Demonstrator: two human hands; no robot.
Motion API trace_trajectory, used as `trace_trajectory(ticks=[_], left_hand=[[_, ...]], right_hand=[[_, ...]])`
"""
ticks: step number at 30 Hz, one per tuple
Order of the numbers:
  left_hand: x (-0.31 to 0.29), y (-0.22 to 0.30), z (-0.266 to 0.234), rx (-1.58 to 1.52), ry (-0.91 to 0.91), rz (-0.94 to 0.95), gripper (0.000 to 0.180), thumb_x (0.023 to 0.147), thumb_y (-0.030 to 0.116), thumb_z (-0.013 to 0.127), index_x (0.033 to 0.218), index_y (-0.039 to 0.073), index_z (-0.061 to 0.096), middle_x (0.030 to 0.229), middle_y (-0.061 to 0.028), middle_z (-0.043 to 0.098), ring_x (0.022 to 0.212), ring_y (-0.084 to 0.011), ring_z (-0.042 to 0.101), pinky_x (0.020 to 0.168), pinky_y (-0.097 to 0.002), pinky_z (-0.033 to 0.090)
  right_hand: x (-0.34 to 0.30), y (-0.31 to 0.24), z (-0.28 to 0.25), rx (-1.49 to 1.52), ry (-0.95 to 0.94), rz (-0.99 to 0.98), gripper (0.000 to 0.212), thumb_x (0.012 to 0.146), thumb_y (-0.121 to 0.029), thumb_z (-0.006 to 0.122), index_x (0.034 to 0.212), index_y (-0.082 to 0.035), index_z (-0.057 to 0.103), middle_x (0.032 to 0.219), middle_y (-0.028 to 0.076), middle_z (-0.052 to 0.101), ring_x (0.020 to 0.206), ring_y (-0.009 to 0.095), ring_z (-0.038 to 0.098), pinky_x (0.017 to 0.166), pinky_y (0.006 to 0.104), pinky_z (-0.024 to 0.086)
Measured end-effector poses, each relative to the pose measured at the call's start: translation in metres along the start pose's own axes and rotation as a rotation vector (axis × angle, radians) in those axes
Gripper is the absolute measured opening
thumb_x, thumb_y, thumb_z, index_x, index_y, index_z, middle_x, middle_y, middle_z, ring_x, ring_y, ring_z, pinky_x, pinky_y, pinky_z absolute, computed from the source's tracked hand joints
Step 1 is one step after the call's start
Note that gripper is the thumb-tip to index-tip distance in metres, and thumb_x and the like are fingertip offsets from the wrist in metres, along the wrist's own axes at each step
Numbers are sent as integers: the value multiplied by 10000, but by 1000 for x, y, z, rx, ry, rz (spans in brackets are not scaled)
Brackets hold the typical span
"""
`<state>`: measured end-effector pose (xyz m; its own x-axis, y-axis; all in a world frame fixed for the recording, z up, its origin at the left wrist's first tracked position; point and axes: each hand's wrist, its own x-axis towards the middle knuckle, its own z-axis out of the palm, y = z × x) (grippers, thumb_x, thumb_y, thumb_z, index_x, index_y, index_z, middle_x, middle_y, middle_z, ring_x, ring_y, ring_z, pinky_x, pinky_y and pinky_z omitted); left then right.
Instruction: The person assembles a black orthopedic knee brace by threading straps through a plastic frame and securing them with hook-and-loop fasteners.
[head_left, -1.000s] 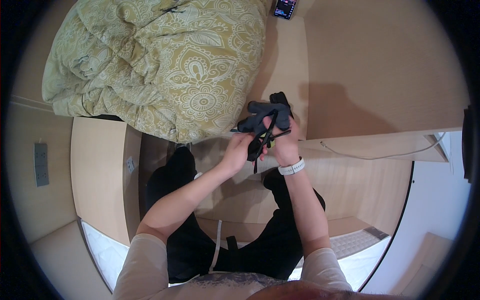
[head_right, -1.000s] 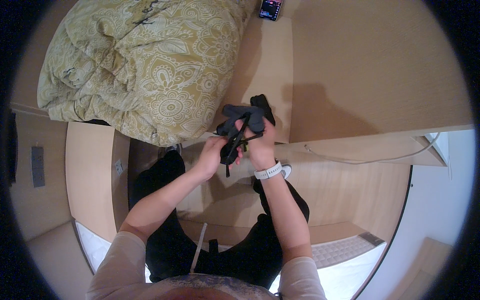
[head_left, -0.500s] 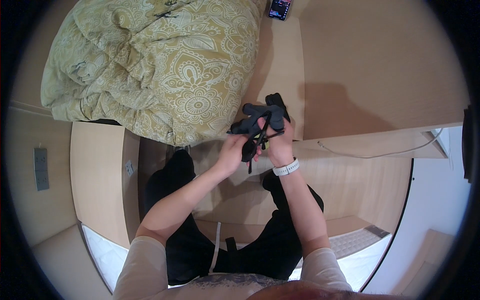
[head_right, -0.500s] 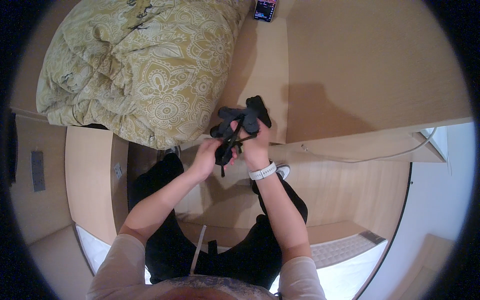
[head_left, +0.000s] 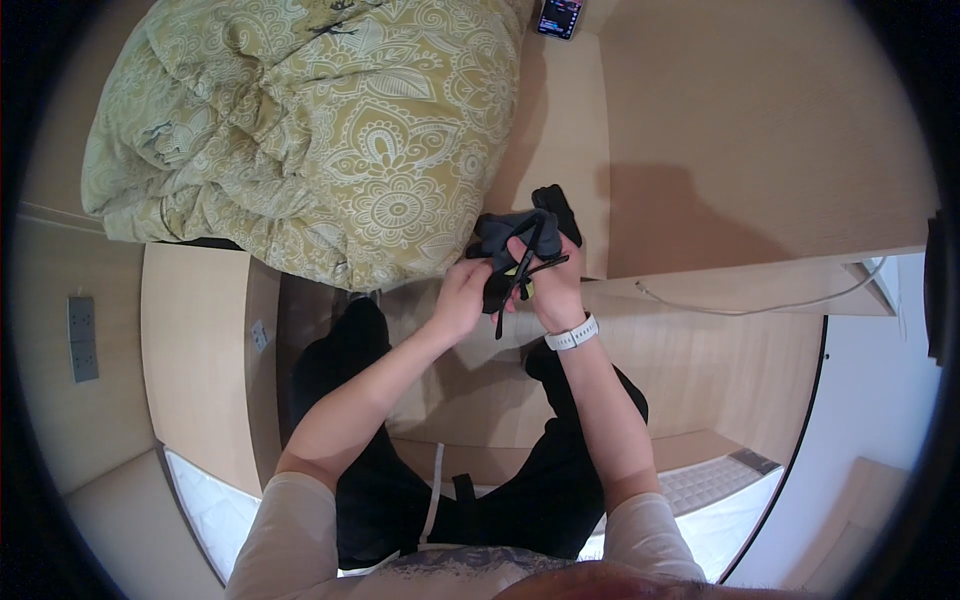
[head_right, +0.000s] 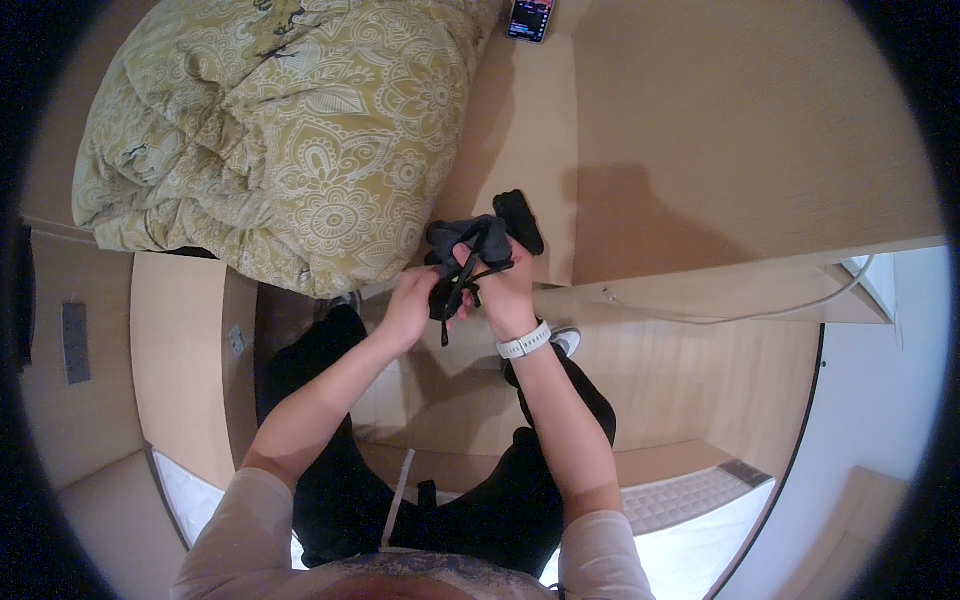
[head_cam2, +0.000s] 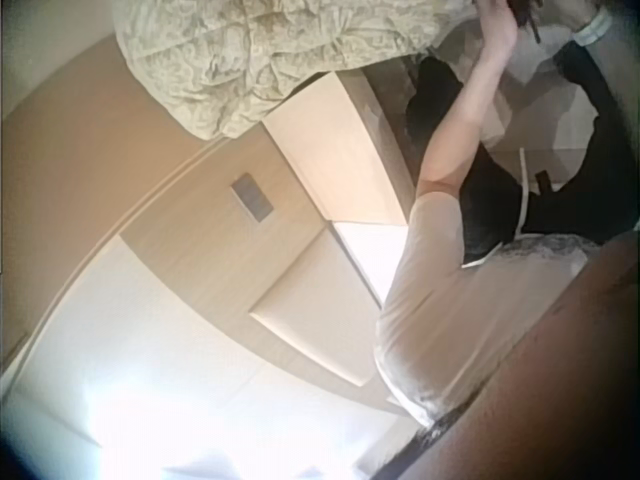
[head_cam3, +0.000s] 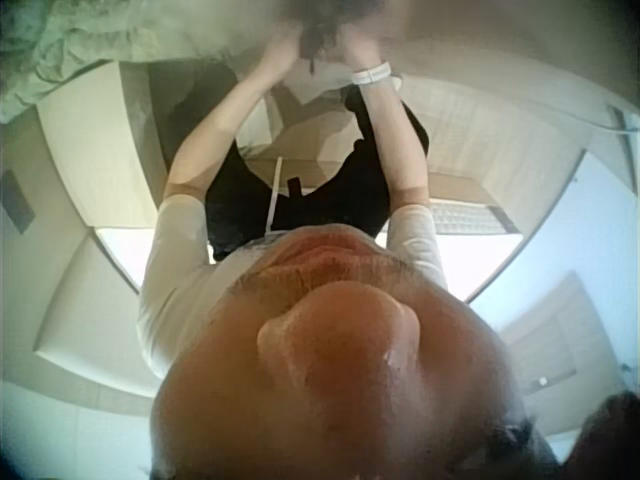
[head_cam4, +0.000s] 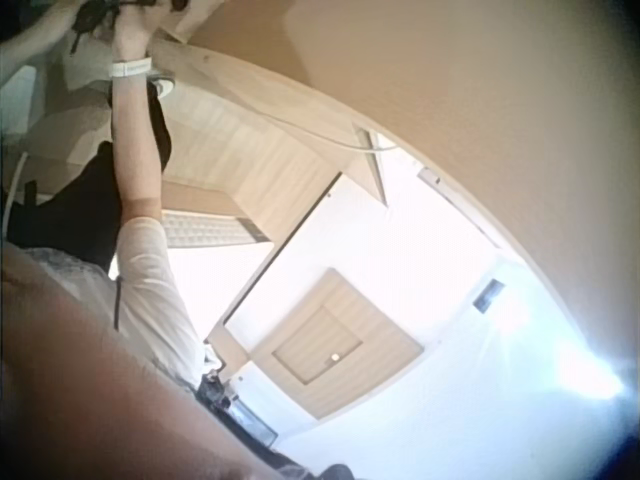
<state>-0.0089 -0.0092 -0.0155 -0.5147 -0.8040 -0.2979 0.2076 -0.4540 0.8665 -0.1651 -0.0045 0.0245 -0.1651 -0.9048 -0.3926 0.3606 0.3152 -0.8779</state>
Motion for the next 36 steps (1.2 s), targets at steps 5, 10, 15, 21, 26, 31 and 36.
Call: trace_trajectory(ticks=[5,10,15,21,26,31,36], left_hand=[[1,9,4,-89,-21,-74,398,1033,228,317,1003,-43,607,854,-144,686,686,-219,671,517,-307,498],[0,0,4,-91,-14,-69,401,1035,239,322,1018,-50,600,856,-143,682,680,-223,669,507,-307,493],[-1,9,1,-138,28,-68,405,1034,247,320,993,-40,602,857,-139,683,673,-224,667,496,-309,488],[-2,10,17,-132,-5,-67,415,1026,263,326,994,-37,610,854,-145,676,675,-231,664,490,-311,482],[-7,13,7,-175,48,-25,413,1021,259,330,971,-42,608,829,-146,671,675,-229,663,496,-309,488],[-3,12,9,-161,32,-16,418,1016,249,316,971,-45,610,828,-143,671,675,-229,661,504,-305,491],[-3,3,6,-157,10,-30,424,1019,249,310,969,-43,612,830,-142,675,667,-225,662,506,-300,492]], right_hand=[[6,-2,-13,-37,16,-232,154,903,-27,677,1052,-17,641,942,35,694,841,124,628,755,279,513],[1,4,5,1,101,-85,161,881,-43,724,1023,-28,649,879,7,676,734,103,608,619,270,497],[3,-11,3,-50,-18,-86,168,878,-39,724,1029,-23,652,887,2,675,743,105,615,642,272,509],[8,7,-1,49,97,-308,150,897,-39,695,1041,-20,659,906,22,686,786,114,629,716,286,522],[-8,-22,14,-11,-73,25,141,881,-67,735,987,-39,647,817,0,653,641,96,584,533,261,474],[14,2,-9,24,28,-270,171,869,-23,718,1027,-20,654,966,-12,667,880,99,593,816,280,486],[-5,-5,18,-67,84,34,126,872,-51,729,910,-39,610,737,18,629,515,111,568,451,271,457]])
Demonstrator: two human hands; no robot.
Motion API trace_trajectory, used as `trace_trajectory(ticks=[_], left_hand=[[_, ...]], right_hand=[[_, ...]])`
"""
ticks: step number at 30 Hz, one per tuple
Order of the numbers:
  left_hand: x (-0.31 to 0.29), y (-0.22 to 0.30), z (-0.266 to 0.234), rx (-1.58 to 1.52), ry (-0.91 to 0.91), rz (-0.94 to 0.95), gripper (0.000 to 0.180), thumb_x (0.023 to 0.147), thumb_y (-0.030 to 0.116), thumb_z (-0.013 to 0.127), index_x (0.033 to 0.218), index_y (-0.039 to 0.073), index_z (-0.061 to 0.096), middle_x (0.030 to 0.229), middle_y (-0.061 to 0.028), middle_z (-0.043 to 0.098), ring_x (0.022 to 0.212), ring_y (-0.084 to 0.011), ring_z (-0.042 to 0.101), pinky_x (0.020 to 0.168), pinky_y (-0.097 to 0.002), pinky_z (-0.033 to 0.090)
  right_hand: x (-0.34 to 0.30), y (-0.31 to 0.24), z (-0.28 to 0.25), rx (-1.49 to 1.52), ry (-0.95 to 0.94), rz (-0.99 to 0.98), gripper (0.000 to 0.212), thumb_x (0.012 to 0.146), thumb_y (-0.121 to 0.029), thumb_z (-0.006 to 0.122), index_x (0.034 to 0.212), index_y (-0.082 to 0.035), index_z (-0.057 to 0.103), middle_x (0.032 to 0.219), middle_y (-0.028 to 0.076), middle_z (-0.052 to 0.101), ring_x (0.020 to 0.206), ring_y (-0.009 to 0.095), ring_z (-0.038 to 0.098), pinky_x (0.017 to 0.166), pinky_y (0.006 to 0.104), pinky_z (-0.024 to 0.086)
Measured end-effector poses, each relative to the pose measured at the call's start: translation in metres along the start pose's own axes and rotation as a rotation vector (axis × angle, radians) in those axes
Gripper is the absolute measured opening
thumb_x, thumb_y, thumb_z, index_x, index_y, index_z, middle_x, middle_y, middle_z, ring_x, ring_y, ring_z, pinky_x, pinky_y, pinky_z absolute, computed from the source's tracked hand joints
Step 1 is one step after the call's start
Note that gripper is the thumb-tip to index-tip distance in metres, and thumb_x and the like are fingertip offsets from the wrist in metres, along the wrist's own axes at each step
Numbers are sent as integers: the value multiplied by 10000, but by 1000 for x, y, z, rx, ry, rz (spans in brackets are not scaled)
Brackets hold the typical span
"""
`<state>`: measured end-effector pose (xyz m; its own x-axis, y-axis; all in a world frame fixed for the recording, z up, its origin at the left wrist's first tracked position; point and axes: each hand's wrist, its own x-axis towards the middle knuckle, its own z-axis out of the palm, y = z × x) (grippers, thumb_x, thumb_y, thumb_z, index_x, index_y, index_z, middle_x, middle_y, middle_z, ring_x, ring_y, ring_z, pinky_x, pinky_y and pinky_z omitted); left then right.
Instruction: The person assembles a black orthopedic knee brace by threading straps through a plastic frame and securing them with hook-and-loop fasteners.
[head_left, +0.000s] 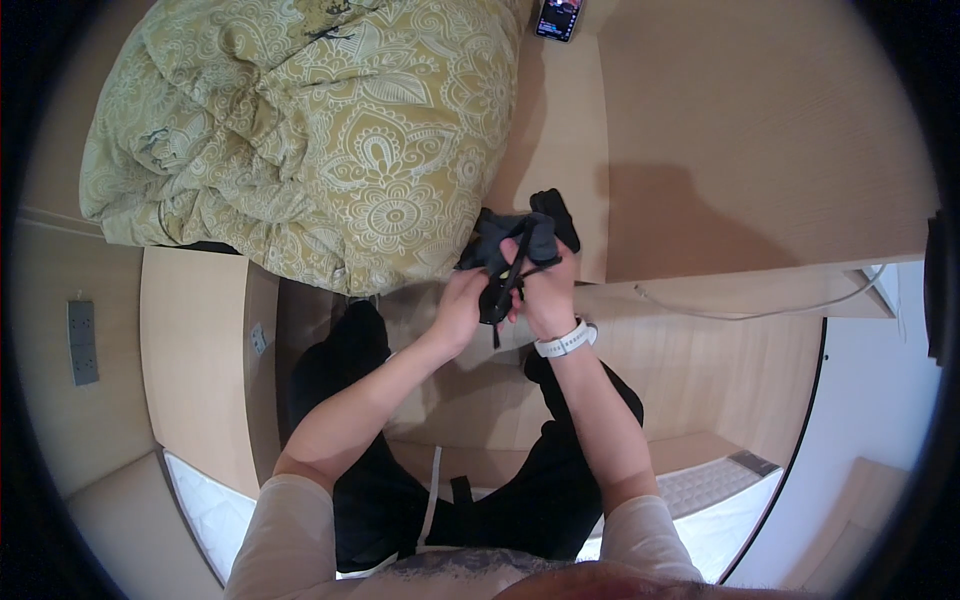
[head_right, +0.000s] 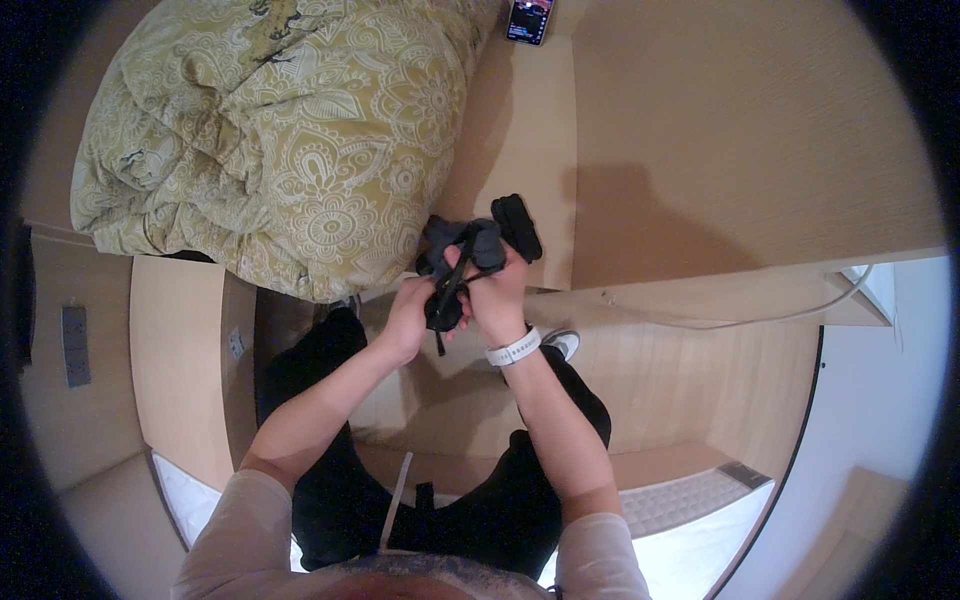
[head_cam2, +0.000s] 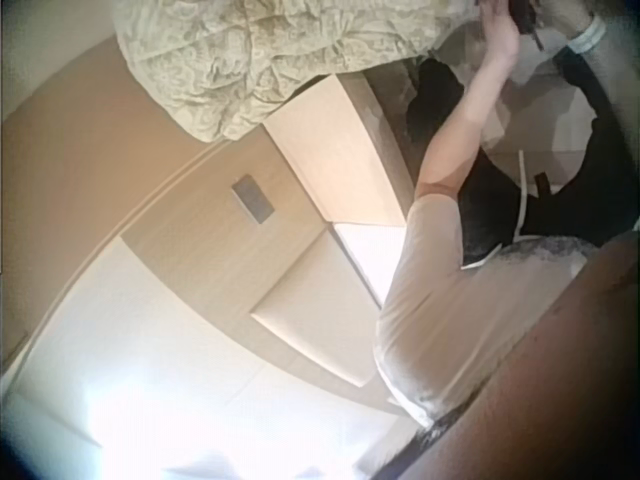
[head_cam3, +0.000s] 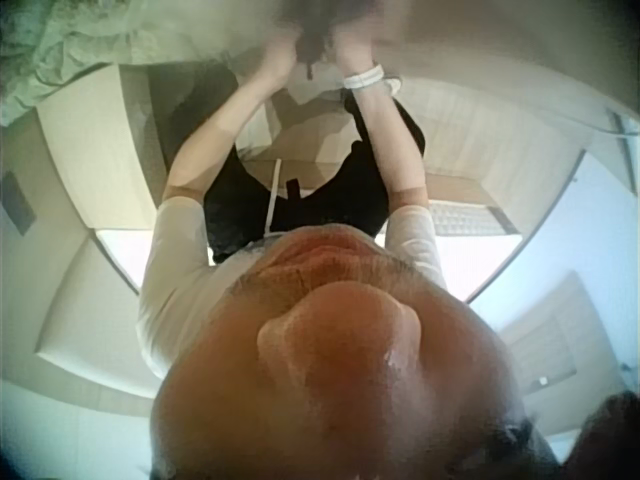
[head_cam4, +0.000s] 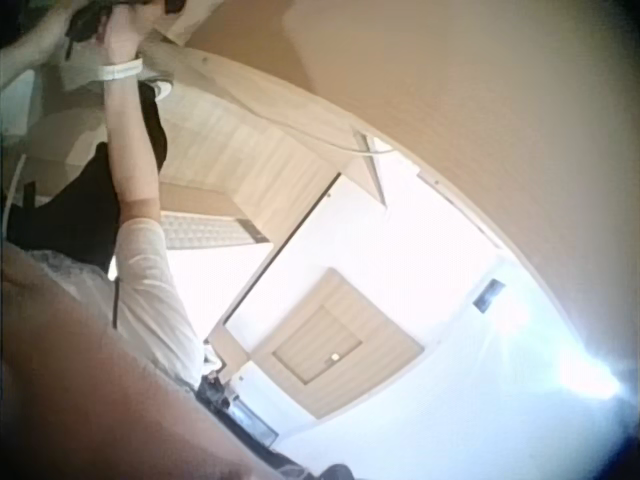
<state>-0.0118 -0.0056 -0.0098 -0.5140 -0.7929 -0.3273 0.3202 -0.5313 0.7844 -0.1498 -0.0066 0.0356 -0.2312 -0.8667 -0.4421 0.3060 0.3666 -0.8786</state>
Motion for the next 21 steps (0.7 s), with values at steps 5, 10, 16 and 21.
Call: trace_trajectory(ticks=[5,10,16,21], left_hand=[[-4,14,6,-40,74,-34,405,1004,241,323,960,-38,614,830,-141,673,675,-223,658,503,-306,488],[3,2,10,48,-2,16,410,1007,244,322,962,-41,614,841,-149,677,666,-228,656,495,-309,483],[0,-2,-1,-20,50,6,378,1022,201,324,992,-48,607,850,-156,680,665,-232,661,546,-317,507],[1,6,7,-31,72,21,403,1022,243,320,1010,-44,603,843,-161,673,670,-229,658,501,-319,499]], right_hand=[[4,-13,-7,42,-139,-69,120,868,-43,729,904,-34,615,736,23,640,513,110,573,451,267,456],[18,4,-17,85,15,-285,157,867,-24,725,1010,-8,661,901,-5,676,811,98,618,731,260,490],[3,-2,3,40,-35,-48,111,868,-33,721,904,-36,617,696,12,612,439,112,513,361,279,369],[23,7,-25,25,-54,-237,126,853,-7,718,952,-21,640,838,10,661,704,113,608,637,277,504]])
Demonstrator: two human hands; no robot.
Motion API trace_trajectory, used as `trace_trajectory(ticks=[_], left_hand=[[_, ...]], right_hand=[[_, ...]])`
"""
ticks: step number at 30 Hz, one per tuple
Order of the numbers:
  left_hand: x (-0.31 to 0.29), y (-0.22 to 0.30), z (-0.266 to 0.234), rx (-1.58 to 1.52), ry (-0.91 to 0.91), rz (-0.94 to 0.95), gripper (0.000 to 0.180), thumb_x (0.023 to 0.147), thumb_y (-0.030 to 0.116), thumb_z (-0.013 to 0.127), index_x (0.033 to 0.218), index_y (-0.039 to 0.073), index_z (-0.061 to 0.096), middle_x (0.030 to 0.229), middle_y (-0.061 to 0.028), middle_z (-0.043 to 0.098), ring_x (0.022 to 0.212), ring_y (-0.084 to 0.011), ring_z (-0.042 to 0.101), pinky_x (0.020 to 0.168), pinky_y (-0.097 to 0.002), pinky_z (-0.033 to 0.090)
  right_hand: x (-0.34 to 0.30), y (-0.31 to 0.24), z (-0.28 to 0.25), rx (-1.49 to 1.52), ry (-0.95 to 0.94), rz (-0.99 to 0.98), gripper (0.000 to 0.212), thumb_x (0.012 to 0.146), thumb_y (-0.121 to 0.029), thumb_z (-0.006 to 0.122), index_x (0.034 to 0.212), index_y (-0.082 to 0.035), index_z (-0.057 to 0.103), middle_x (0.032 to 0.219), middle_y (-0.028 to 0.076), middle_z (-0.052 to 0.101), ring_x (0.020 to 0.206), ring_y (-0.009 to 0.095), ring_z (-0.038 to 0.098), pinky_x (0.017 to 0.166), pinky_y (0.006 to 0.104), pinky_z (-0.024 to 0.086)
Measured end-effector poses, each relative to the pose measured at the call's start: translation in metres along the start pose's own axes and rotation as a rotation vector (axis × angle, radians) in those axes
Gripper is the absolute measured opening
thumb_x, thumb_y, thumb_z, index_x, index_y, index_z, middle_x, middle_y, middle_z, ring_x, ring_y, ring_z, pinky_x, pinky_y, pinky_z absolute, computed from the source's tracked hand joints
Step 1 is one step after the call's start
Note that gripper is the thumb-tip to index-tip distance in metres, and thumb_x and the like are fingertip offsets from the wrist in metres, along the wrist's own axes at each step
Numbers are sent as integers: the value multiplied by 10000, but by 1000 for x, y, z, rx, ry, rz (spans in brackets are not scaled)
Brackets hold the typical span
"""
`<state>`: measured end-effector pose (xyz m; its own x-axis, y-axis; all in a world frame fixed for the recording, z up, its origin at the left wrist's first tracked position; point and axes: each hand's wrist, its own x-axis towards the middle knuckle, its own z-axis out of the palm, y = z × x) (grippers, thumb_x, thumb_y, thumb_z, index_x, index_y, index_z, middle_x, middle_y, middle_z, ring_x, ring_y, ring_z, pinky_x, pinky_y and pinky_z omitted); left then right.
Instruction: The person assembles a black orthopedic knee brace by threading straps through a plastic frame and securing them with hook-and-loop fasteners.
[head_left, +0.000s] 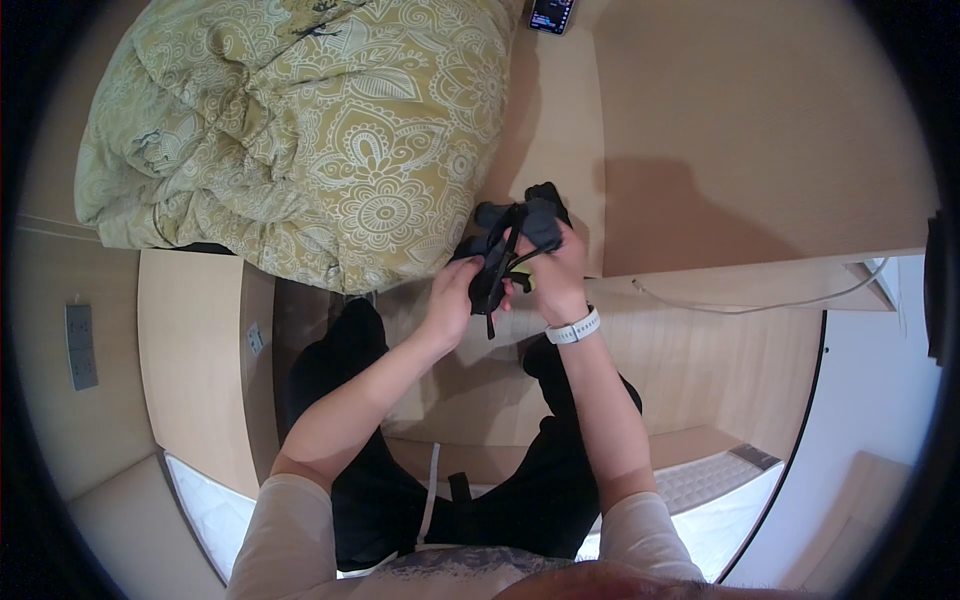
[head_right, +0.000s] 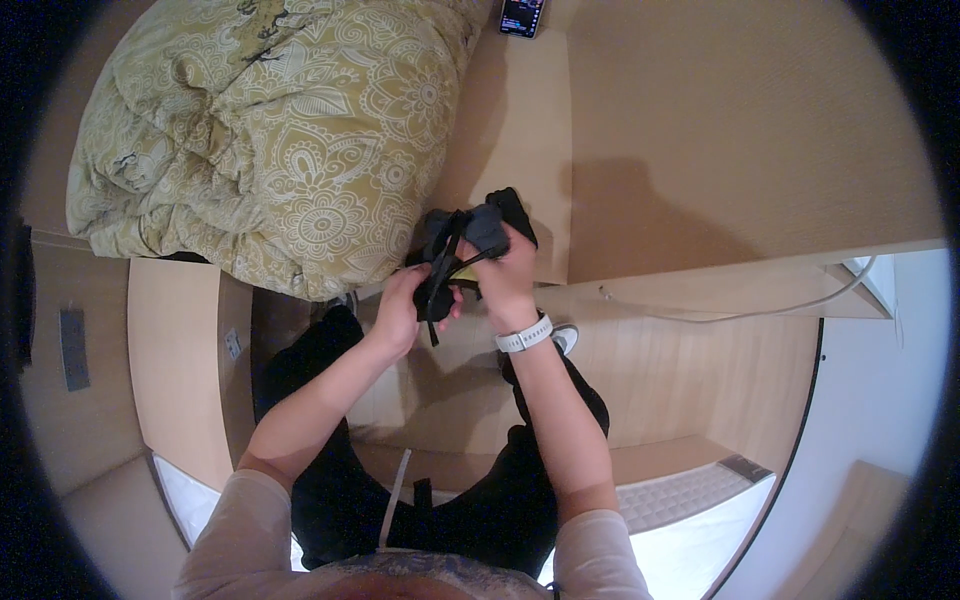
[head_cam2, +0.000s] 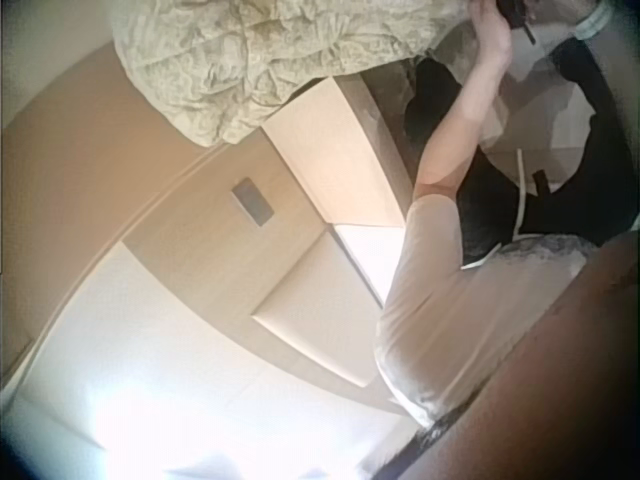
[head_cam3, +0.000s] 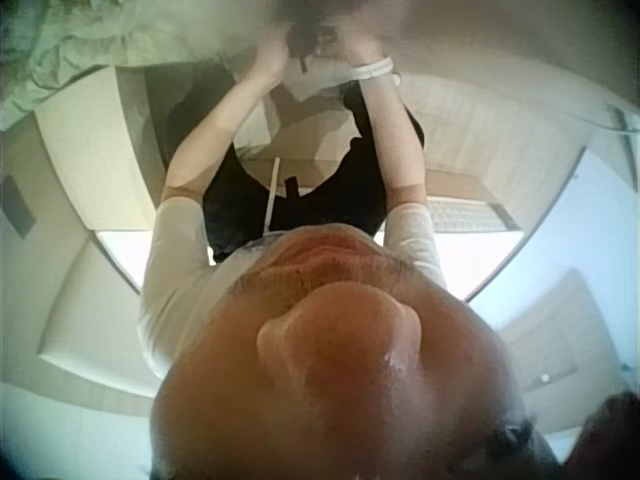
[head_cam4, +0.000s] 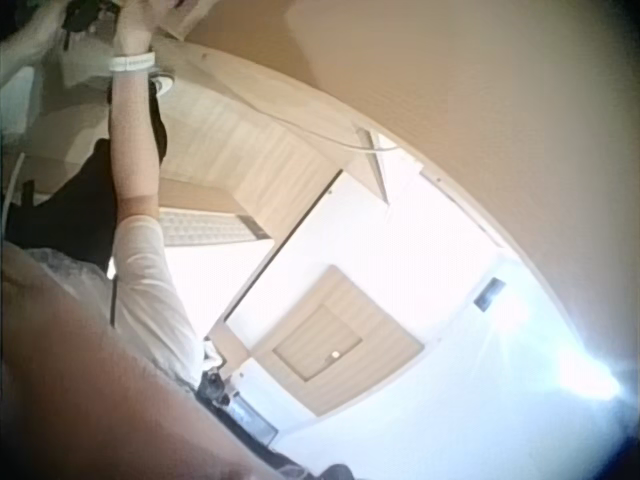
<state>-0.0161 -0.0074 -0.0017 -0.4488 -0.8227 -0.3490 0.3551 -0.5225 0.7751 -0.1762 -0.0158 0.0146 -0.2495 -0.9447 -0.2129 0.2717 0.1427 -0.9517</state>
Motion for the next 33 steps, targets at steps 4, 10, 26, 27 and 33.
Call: trace_trajectory(ticks=[4,10,26,27,33], left_hand=[[3,-1,-2,67,-60,-16,386,1022,241,328,1005,-36,596,834,-148,669,674,-219,658,507,-314,500],[0,-7,-6,42,-53,-3,351,1028,177,321,993,-33,599,822,-131,680,649,-204,665,493,-290,483],[-2,4,-2,-53,-27,-62,430,1032,260,313,997,-48,611,864,-164,679,677,-233,661,504,-321,500],[-2,1,1,-32,-63,-63,426,1032,257,320,982,-46,614,855,-158,678,673,-230,661,502,-320,499],[-4,-1,-1,-1,-95,-40,357,1035,188,329,987,-62,580,823,-145,667,683,-235,652,671,-343,535]], right_hand=[[0,3,0,77,91,-62,156,869,1,699,1021,-14,667,933,-10,677,866,110,613,818,271,486],[-11,-8,22,45,40,181,132,897,-104,731,972,-39,644,729,5,628,494,110,544,417,266,416],[0,1,0,-2,-8,-26,132,845,23,697,963,-8,648,911,18,667,755,112,596,659,273,499],[0,2,-1,13,27,-84,132,846,15,704,965,-6,652,913,12,667,785,108,592,702,275,498],[-11,-11,14,-40,13,120,151,845,26,702,985,-14,661,853,20,671,692,97,589,592,268,493]])
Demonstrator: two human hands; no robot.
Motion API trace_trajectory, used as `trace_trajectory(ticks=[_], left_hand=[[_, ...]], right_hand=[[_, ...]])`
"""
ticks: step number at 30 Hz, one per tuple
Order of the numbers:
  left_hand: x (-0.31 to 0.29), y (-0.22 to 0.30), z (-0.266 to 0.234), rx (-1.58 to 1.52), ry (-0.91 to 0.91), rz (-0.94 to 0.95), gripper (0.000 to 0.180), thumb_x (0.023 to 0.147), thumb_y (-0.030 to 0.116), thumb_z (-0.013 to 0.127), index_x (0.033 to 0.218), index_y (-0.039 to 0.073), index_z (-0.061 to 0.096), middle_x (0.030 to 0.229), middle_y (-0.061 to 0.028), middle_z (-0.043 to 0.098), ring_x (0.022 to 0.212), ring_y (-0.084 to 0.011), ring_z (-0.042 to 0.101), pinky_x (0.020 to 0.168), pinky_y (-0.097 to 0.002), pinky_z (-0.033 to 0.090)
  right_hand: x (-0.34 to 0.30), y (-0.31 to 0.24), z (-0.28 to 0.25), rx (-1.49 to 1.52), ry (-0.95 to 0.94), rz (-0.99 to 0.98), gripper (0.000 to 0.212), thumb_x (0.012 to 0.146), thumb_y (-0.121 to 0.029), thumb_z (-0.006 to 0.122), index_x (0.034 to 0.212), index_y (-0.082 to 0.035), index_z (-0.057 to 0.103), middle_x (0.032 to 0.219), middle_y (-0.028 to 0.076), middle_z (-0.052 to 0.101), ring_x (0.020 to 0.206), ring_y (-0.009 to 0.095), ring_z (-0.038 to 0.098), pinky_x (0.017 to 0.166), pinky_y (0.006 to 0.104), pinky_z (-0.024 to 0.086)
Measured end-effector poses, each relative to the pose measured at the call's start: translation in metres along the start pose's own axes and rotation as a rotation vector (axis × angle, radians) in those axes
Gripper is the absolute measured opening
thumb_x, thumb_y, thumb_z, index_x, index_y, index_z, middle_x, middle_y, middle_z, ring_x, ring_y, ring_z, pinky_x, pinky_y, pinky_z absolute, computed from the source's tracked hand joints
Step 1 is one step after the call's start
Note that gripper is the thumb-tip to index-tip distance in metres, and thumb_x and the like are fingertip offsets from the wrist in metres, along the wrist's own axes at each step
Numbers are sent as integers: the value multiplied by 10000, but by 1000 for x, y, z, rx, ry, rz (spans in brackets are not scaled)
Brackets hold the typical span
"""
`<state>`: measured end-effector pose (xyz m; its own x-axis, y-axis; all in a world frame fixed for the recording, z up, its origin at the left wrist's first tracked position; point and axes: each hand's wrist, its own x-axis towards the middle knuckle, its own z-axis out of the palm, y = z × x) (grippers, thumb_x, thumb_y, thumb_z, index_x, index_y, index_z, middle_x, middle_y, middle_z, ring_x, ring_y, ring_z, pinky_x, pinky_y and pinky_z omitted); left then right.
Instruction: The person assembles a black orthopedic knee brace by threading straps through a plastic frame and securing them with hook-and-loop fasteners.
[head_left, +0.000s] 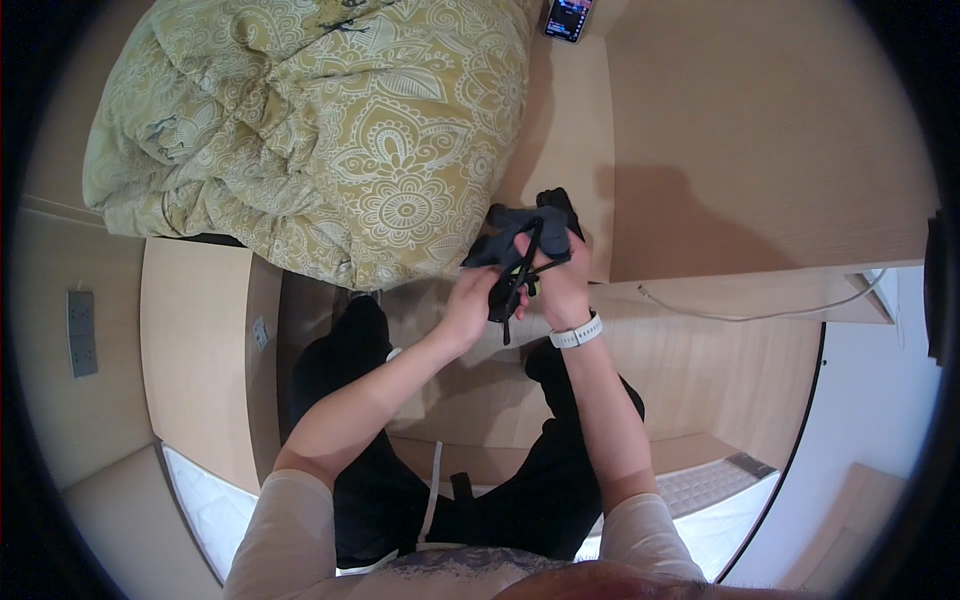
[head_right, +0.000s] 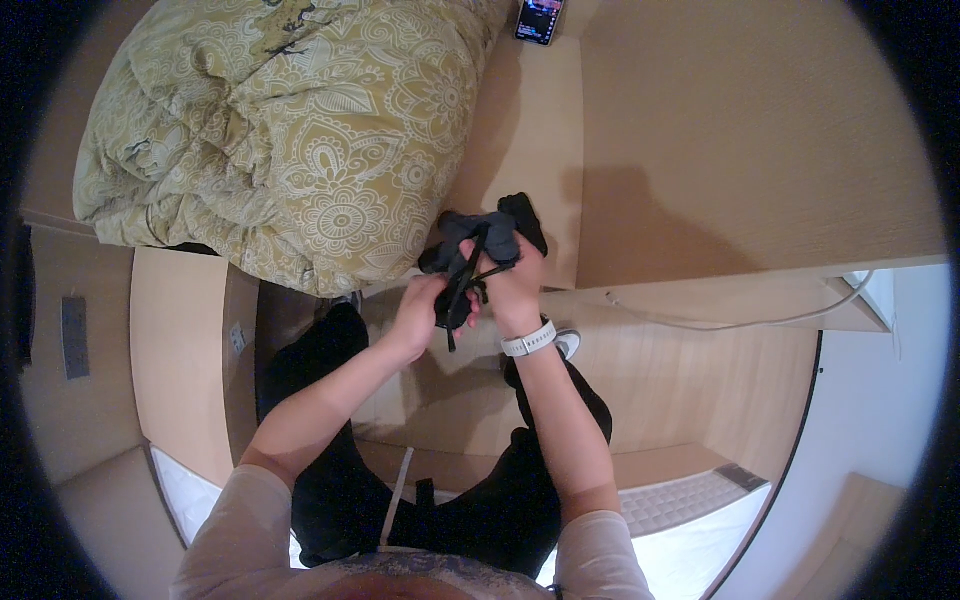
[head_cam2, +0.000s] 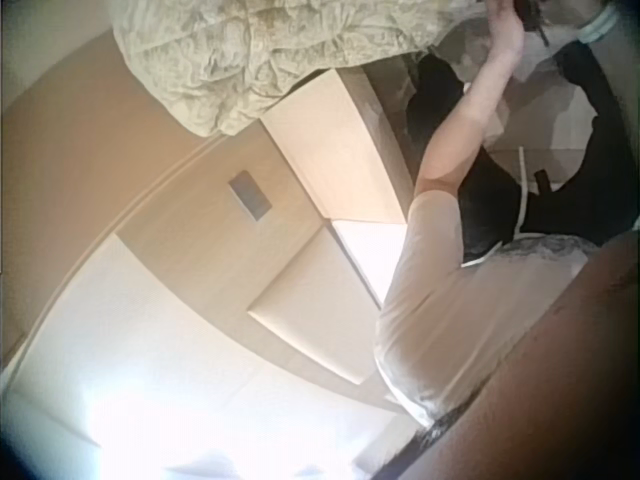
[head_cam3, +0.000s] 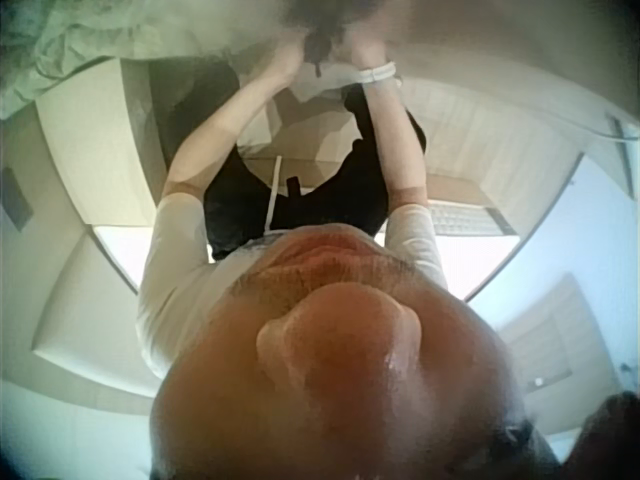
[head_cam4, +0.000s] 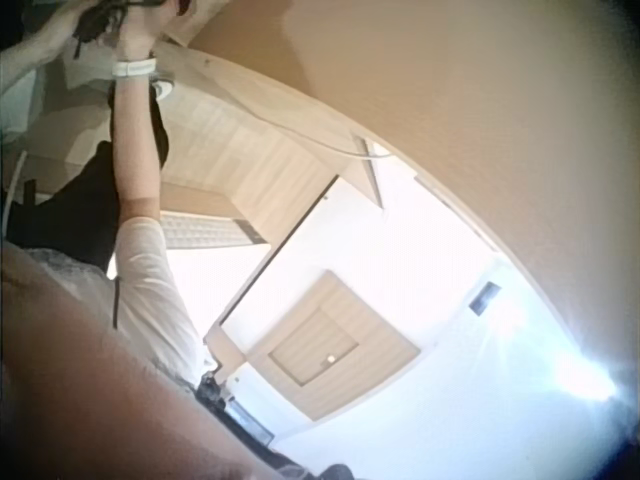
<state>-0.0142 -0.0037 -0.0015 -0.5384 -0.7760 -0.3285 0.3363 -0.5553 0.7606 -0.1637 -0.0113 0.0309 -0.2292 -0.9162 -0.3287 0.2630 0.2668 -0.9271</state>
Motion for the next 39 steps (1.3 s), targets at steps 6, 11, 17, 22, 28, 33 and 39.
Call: trace_trajectory(ticks=[6,11,17,22,28,33,39], left_hand=[[-1,5,-3,-35,99,-8,407,1029,235,312,1014,-43,610,853,-152,682,675,-232,665,504,-321,504],[4,-7,-2,21,-1,-4,403,1029,228,313,987,-40,611,841,-140,674,679,-229,664,494,-314,495],[2,-2,-4,-9,56,29,404,1034,241,319,974,-41,603,840,-134,672,678,-220,663,492,-309,486],[1,3,-5,-29,69,15,397,1039,242,317,1000,-40,593,851,-138,674,682,-222,667,502,-309,491],[2,-8,-11,74,0,-8,390,1037,231,303,1024,-34,589,852,-141,672,693,-227,670,517,-308,497],[-2,2,-9,-41,90,3,394,1034,227,304,1017,-36,597,854,-149,674,683,-222,664,516,-309,498],[0,2,-9,85,18,-18,406,1031,231,309,1008,-48,603,844,-147,675,674,-219,661,511,-309,499]], right_hand=[[2,-7,-1,-26,-91,-74,157,835,67,652,976,-2,647,876,55,694,745,116,636,649,270,513],[3,2,-2,27,73,-141,149,865,7,696,1007,6,652,885,44,693,799,122,644,730,276,521],[1,-5,-3,7,-84,100,171,865,-28,727,1023,-9,664,886,14,681,797,110,624,761,275,509],[9,7,-12,27,24,-172,193,861,-31,733,1043,-18,674,925,-3,680,830,98,609,783,269,500],[-5,6,7,46,2,51,130,881,-67,733,977,-35,652,766,10,653,503,116,561,413,271,422],[-2,-9,7,7,-136,83,138,886,-85,729,967,-27,634,778,33,653,544,134,582,474,276,469],[10,13,-4,114,99,-219,123,872,-14,717,979,-18,656,872,11,678,759,114,609,693,280,504]])
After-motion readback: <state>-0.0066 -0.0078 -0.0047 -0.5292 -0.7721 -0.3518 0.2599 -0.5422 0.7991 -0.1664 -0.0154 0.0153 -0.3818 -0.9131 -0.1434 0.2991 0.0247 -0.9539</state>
